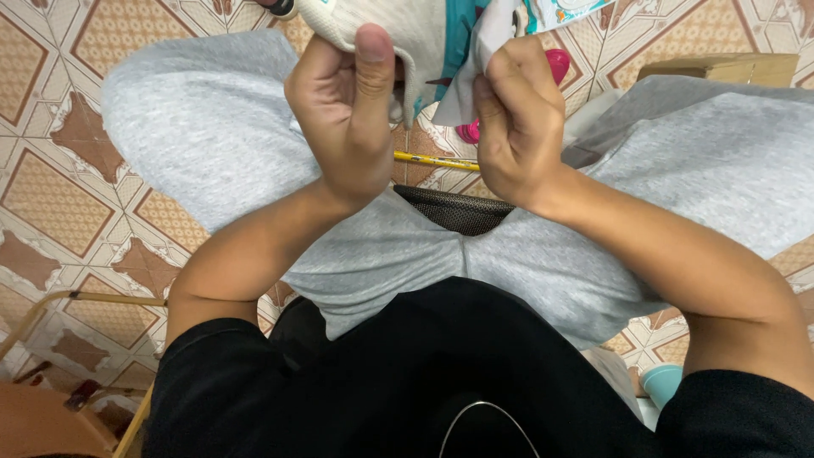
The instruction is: The person sits cross-legged on the floor and wipes a white and teal sneaker with a white cloth. They rotate the shoe to clean the upper, sides, and heel, then place it down and pick it up again to continue wiping different areas.
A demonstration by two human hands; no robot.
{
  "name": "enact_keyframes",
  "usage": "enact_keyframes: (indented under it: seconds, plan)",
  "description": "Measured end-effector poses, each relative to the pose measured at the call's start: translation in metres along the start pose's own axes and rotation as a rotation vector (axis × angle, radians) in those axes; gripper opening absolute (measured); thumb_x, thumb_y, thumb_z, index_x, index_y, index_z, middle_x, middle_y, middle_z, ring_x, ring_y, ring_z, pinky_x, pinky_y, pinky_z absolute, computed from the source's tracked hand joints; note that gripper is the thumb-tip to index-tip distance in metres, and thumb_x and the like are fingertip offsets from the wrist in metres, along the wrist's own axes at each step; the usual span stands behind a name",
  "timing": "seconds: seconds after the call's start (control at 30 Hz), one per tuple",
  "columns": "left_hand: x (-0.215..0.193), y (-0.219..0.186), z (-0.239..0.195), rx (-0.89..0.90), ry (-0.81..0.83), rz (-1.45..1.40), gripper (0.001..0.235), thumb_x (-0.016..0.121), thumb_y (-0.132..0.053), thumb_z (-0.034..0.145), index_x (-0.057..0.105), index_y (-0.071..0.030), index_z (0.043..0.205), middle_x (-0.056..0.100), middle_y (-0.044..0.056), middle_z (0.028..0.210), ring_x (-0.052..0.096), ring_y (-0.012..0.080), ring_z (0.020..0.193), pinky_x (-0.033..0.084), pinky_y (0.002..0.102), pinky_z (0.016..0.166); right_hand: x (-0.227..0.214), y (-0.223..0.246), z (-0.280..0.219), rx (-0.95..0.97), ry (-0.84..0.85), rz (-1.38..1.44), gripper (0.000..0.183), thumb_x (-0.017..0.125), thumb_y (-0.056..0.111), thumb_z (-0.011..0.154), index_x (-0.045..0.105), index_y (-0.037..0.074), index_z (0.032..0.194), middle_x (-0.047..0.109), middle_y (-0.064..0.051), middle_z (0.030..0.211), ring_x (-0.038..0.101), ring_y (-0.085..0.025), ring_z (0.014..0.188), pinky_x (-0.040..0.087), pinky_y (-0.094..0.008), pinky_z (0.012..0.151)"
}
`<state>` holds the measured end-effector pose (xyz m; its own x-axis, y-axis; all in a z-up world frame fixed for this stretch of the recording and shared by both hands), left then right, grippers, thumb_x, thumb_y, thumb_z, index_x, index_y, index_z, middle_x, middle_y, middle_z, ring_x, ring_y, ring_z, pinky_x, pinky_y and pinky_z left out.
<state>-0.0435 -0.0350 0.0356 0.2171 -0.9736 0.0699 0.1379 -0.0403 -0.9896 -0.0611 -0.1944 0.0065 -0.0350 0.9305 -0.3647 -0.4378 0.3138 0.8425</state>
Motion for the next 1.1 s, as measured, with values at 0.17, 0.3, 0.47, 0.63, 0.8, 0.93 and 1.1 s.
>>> enact_keyframes:
  seconds: [0.17,0.3,0.47,0.63,0.8,0.93,1.1]
  plan:
    - [0.001,0.0,-0.003,-0.004,0.017,-0.009,0.037,0.057,-0.035,0.104,0.045,-0.012,0.078,0.04,-0.004,0.063,0.038,0.0068,0.057,0.032,0.028,0.054,-0.001,-0.003,-0.002,0.022,-0.027,0.015,0.021,0.042,-0.002,0.113,0.048,-0.013,0.096,0.043,-0.018,0.097,0.043,-0.031,0.09,0.037,-0.041,0.08]
    - [-0.002,-0.001,-0.006,0.047,-0.008,0.097,0.036,0.059,-0.036,0.103,0.053,-0.007,0.082,0.048,-0.003,0.073,0.046,0.0072,0.074,0.041,0.029,0.066,-0.003,-0.001,-0.004,0.022,-0.051,-0.029,0.019,0.043,-0.002,0.113,0.05,-0.015,0.101,0.044,-0.019,0.099,0.044,-0.032,0.092,0.038,-0.042,0.083]
    - [-0.003,-0.004,-0.01,0.068,0.024,0.092,0.035,0.06,-0.032,0.104,0.053,-0.006,0.082,0.05,-0.002,0.072,0.048,0.0083,0.073,0.042,0.03,0.066,-0.006,0.0,-0.005,-0.016,-0.084,-0.122,0.018,0.047,-0.009,0.11,0.06,-0.018,0.119,0.051,-0.023,0.105,0.052,-0.034,0.095,0.043,-0.042,0.085]
    - [-0.003,-0.003,-0.013,0.091,0.066,0.071,0.03,0.061,-0.028,0.105,0.058,-0.003,0.087,0.056,0.0,0.075,0.054,0.0098,0.076,0.047,0.031,0.067,-0.008,0.001,-0.003,-0.082,-0.111,-0.138,0.019,0.047,-0.018,0.103,0.061,-0.02,0.116,0.051,-0.022,0.104,0.051,-0.034,0.091,0.043,-0.042,0.082]
    - [-0.003,-0.007,-0.013,0.145,0.118,0.12,0.042,0.061,-0.027,0.103,0.044,-0.008,0.071,0.042,0.0,0.055,0.04,0.0102,0.053,0.03,0.032,0.051,-0.013,0.004,-0.002,-0.089,-0.121,-0.135,0.023,0.049,-0.019,0.106,0.061,-0.017,0.125,0.051,-0.023,0.108,0.053,-0.034,0.093,0.046,-0.042,0.082]
    - [-0.002,-0.003,-0.013,0.2,0.144,0.144,0.039,0.063,-0.025,0.103,0.049,-0.005,0.072,0.043,0.001,0.057,0.041,0.0118,0.052,0.03,0.032,0.05,-0.024,0.01,0.002,-0.066,-0.111,-0.127,0.024,0.052,-0.014,0.111,0.06,-0.011,0.133,0.054,-0.023,0.114,0.056,-0.035,0.103,0.049,-0.043,0.094]
    - [0.0,0.0,-0.007,0.151,0.081,0.123,0.042,0.062,-0.028,0.103,0.045,-0.007,0.07,0.039,-0.001,0.059,0.036,0.0096,0.055,0.028,0.031,0.051,-0.045,0.005,-0.004,0.185,-0.077,0.139,0.03,0.051,0.019,0.115,0.062,-0.009,0.119,0.052,-0.015,0.104,0.051,-0.025,0.096,0.043,-0.037,0.09]
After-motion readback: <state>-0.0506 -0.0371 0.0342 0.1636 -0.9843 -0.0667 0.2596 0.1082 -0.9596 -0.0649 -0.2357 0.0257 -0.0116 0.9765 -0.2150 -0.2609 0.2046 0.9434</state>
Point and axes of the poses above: each hand's wrist, its own z-axis towards the middle knuckle, its own x-axis out of the palm, y = z × x, the point moved 1 cm from there along z, towards the middle knuckle
